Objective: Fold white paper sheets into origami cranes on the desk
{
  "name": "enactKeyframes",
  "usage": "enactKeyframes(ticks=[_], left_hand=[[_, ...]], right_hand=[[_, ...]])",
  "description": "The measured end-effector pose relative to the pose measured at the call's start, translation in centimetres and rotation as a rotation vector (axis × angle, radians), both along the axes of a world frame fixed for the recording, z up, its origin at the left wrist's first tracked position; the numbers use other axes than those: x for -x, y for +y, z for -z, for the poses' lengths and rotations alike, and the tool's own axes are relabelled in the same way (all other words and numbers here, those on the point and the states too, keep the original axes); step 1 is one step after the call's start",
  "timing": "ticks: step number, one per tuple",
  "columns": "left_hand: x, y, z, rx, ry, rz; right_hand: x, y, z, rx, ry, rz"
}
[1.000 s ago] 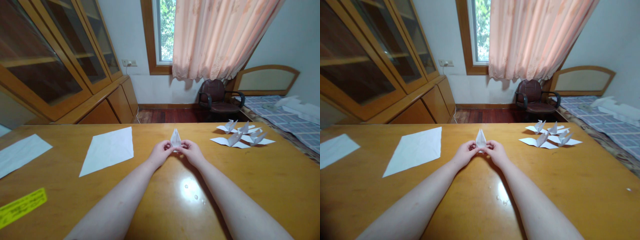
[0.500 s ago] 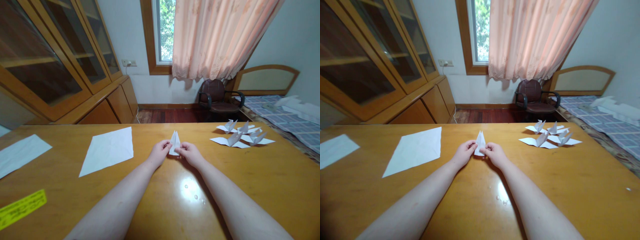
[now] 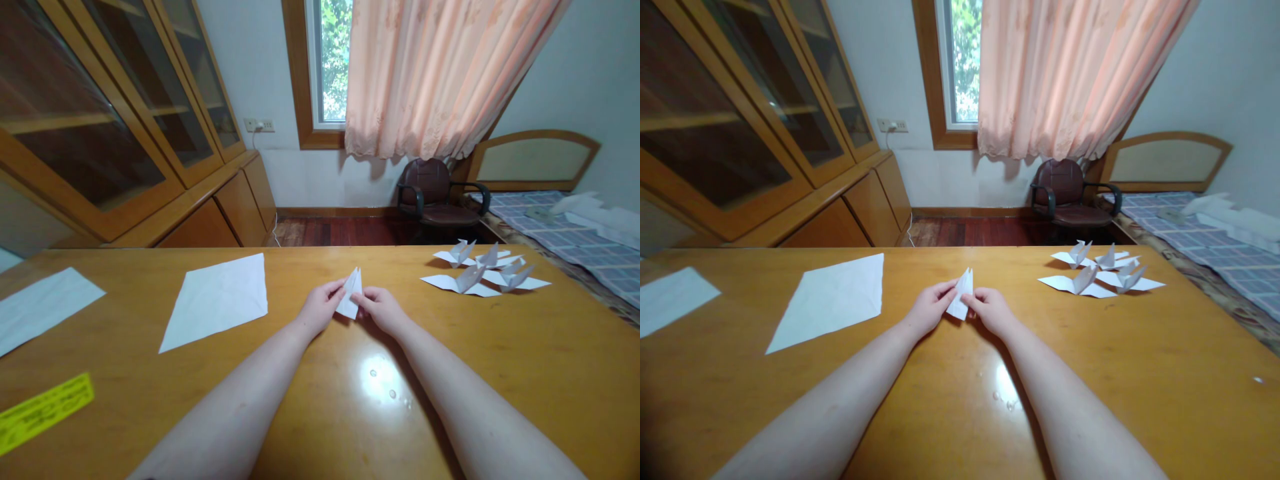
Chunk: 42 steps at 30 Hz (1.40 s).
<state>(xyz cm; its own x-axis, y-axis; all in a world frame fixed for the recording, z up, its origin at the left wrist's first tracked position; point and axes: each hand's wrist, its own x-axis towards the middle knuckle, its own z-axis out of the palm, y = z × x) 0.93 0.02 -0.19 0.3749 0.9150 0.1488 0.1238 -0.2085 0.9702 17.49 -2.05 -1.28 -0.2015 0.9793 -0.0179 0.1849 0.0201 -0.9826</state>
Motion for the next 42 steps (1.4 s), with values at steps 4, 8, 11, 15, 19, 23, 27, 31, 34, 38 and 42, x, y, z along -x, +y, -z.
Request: enactKeyframes(ticks=[4, 8, 11, 15, 19, 23, 27, 31, 34, 38, 42], left_hand=[[0.1, 0.0, 0.0, -0.004, 0.036, 0.014], [0.0, 0.0, 0.4, 0.049, 0.023, 0.027], [-0.2, -0.1, 0.6, 0.095, -0.031, 0.033], [-0.3, -0.1, 0.6, 0.106, -0.069, 0.004], [-0.3, -0.2, 0.4, 0.065, 0.027, -0.026], [-0.4, -0.3, 0.3, 0.088, -0.004, 0.011], [-0.4, -0.2, 0.5, 0.124, -0.062, -0.002], [-0.4, 0.1, 0.8, 0.148, -0.144, -0.075], [-0.4, 0.2, 0.9, 0.197, -0.193, -0.122], [-0.5, 0.1, 0.9, 0.221, -0.204, -0.115], [-0.6, 0.0, 0.8, 0.206, -0.205, -0.094]], right_hand=[[0.1, -0.1, 0.2, 0.002, 0.026, -0.045], [0.2, 0.0, 0.1, 0.052, 0.116, -0.04], [0.3, 0.0, 0.0, 0.063, 0.175, -0.035], [0.2, 0.0, -0.1, 0.052, 0.187, -0.001], [0.0, 0.1, -0.1, 0.044, 0.169, 0.065], [-0.1, 0.2, -0.1, 0.061, 0.163, 0.116], [0.1, 0.2, -0.1, 0.059, 0.182, 0.124], [0.2, 0.2, 0.2, 0.069, 0.174, 0.036], [0.3, 0.3, 0.5, 0.074, 0.163, 0.002], [0.3, 0.5, 0.8, 0.101, 0.215, 0.037], [0.4, 0.5, 0.5, 0.085, 0.277, 0.075]])
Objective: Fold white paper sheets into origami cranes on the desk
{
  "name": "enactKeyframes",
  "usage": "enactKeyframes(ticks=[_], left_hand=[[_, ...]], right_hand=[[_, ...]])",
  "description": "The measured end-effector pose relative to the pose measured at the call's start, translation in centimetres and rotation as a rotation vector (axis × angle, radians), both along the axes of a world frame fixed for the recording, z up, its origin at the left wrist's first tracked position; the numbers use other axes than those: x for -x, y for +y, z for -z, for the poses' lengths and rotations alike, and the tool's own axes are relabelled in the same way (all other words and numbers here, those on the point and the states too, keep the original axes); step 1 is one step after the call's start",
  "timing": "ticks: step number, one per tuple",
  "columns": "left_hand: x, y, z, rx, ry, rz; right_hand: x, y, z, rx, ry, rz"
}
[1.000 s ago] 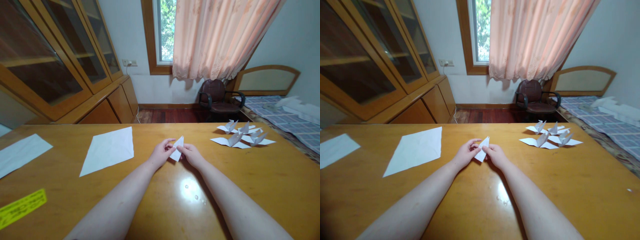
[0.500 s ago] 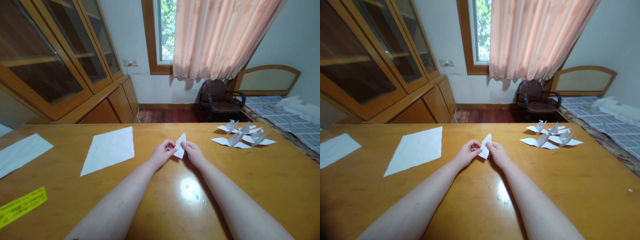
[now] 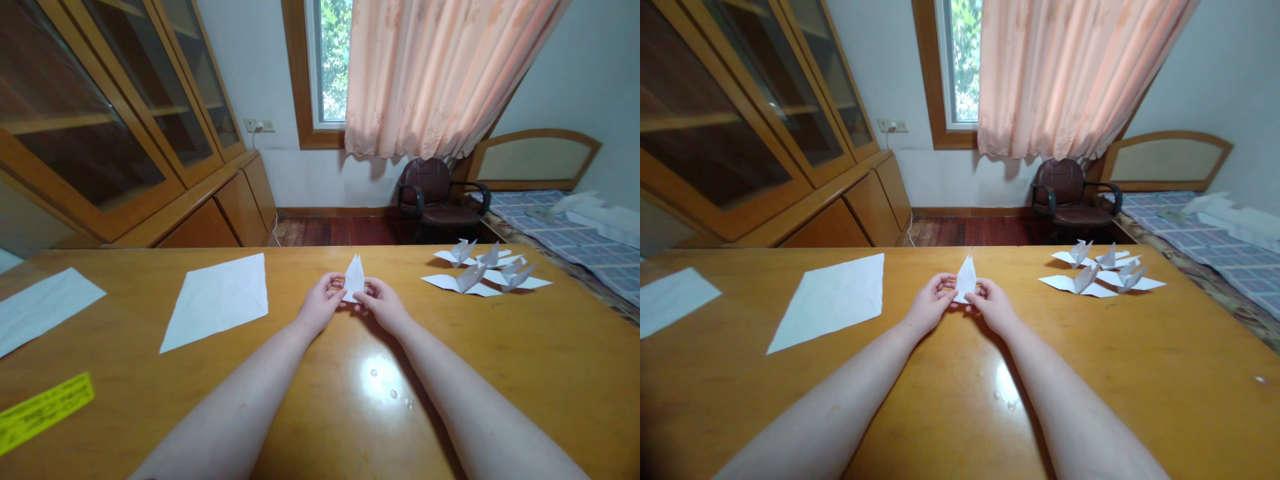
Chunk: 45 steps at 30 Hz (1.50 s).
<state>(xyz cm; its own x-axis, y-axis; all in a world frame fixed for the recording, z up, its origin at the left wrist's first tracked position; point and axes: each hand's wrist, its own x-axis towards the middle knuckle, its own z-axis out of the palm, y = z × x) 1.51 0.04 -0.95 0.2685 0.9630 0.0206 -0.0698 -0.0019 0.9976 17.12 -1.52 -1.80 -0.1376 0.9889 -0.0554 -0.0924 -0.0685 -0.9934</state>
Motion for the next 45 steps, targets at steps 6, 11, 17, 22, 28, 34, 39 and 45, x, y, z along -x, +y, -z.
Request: enactKeyframes(ticks=[6, 11, 17, 22, 28, 34, 39, 45], left_hand=[[0.1, 0.0, -0.1, 0.005, -0.017, -0.016], [0.1, 0.0, -0.2, 0.026, -0.03, -0.006], [0.1, 0.1, 0.0, 0.043, -0.042, -0.016], [0.2, 0.1, -0.2, 0.004, 0.045, -0.04], [0.6, 0.1, -0.3, -0.211, 0.214, -0.04], [0.9, -0.1, -0.9, -0.26, 0.259, 0.01], [0.8, -0.3, -1.2, -0.261, 0.233, 0.073], [0.2, 0.0, 0.1, -0.104, 0.128, 0.033]], right_hand=[[0.0, -0.2, -0.4, -0.056, 0.065, 0.027], [-0.1, -0.2, -0.3, -0.093, 0.04, 0.033], [-0.3, -0.3, -0.3, -0.089, 0.028, 0.016], [-0.5, -0.4, -0.5, -0.014, 0.134, 0.012], [-0.3, -0.2, -0.6, 0.001, 0.039, 0.095], [-0.2, -0.2, -0.4, -0.038, 0.005, 0.099], [-0.1, 0.0, -0.3, -0.063, 0.048, 0.094], [-0.2, 0.2, 0.0, -0.081, 0.064, 0.09]])
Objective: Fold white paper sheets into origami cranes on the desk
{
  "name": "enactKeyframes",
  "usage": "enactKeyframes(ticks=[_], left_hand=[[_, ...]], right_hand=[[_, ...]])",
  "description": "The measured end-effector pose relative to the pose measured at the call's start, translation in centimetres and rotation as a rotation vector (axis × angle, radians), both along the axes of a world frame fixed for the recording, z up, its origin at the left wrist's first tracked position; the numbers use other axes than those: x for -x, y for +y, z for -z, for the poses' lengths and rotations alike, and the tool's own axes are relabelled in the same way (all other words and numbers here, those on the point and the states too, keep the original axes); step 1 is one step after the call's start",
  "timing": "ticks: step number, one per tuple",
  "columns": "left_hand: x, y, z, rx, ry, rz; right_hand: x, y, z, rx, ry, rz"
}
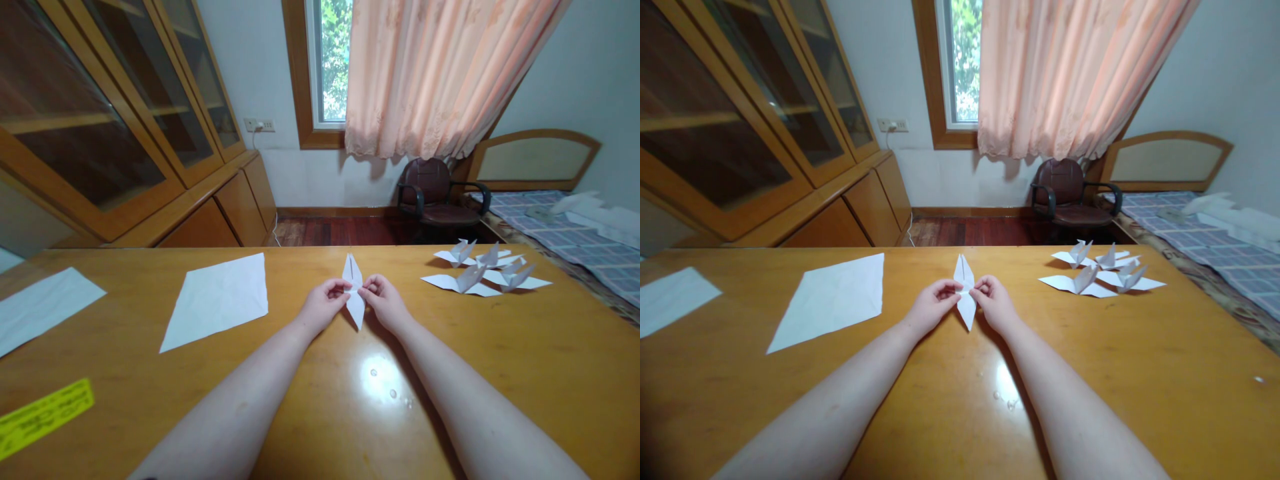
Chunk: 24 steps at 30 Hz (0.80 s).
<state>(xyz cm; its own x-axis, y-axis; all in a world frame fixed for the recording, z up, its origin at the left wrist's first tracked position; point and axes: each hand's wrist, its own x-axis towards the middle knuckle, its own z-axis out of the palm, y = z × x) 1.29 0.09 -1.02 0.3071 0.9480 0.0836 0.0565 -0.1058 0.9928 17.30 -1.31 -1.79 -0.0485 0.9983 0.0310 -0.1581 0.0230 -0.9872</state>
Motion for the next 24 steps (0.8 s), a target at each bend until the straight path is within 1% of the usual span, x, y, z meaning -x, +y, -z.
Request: enactKeyframes(ticks=[4, 8, 10, 13, 16, 24], left_hand=[[-0.04, 0.3, 0.52, 0.003, -0.051, -0.018], [0.12, 0.41, 0.67, -0.008, -0.073, -0.047], [0.15, 0.38, 0.58, 0.018, -0.094, -0.042], [0.11, 0.25, 0.22, 0.055, -0.117, 0.003], [0.07, 0.13, -0.16, 0.055, -0.117, 0.032], [0.09, 0.21, -0.1, 0.045, -0.125, 0.005]], right_hand=[[-0.11, -0.07, 0.13, 0.007, 0.005, 0.005], [-0.11, -0.14, 0.18, 0.021, -0.008, -0.018], [-0.06, -0.13, 0.21, 0.019, -0.012, -0.032], [0.01, -0.09, 0.27, 0.023, -0.021, -0.024], [0.01, -0.06, 0.3, 0.01, -0.031, -0.018], [-0.03, -0.28, -0.11, 0.006, -0.028, -0.049]])
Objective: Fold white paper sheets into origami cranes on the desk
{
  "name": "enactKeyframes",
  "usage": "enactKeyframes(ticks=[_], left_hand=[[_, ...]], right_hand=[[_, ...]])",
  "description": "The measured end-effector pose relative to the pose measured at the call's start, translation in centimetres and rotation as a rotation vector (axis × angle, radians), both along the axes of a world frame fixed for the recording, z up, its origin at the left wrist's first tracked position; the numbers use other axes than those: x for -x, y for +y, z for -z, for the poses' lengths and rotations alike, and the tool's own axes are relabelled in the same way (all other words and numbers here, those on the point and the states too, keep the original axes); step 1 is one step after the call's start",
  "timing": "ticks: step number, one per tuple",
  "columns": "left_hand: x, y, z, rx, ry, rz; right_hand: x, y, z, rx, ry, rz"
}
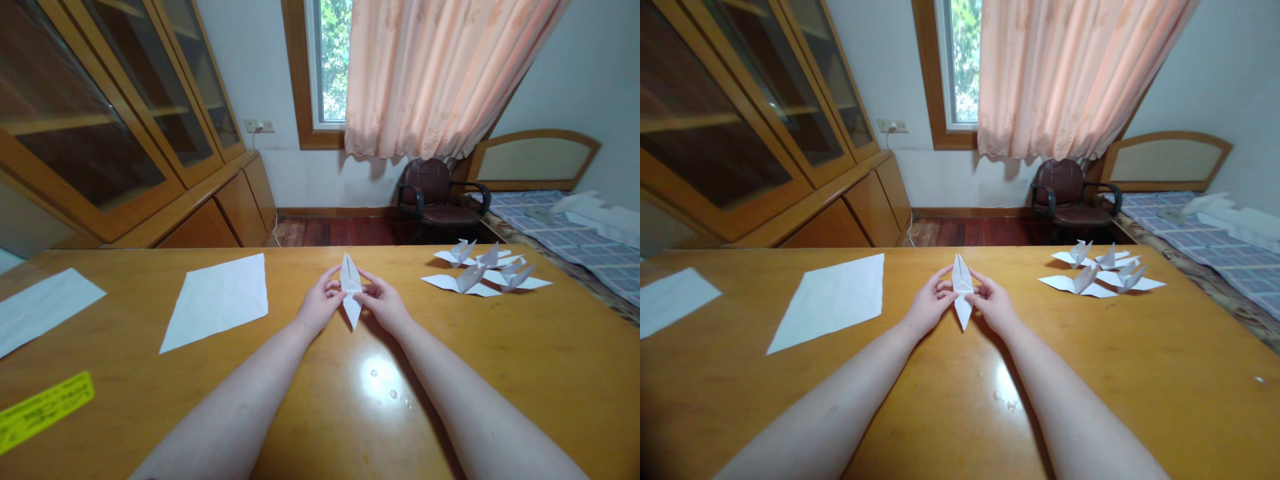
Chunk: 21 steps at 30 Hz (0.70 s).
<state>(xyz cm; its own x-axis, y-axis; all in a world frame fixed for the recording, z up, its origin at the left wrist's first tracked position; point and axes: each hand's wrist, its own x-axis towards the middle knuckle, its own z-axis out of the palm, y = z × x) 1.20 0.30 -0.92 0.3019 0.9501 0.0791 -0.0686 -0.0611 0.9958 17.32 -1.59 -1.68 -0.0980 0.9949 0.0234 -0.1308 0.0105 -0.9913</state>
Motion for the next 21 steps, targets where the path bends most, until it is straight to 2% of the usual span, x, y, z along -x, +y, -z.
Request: enactKeyframes(ticks=[7, 14, 21], left_hand=[[0.13, 0.03, 0.04, -0.027, 0.086, -0.067], [0.05, 0.05, 0.08, 0.019, 0.118, 0.003], [0.17, 0.23, 0.55, -0.005, 0.172, -0.022]], right_hand=[[0.11, -0.08, -0.16, 0.026, -0.006, 0.015], [0.06, -0.2, -0.41, 0.017, 0.011, -0.001], [0.25, 0.01, 0.17, 0.049, 0.027, -0.009]])
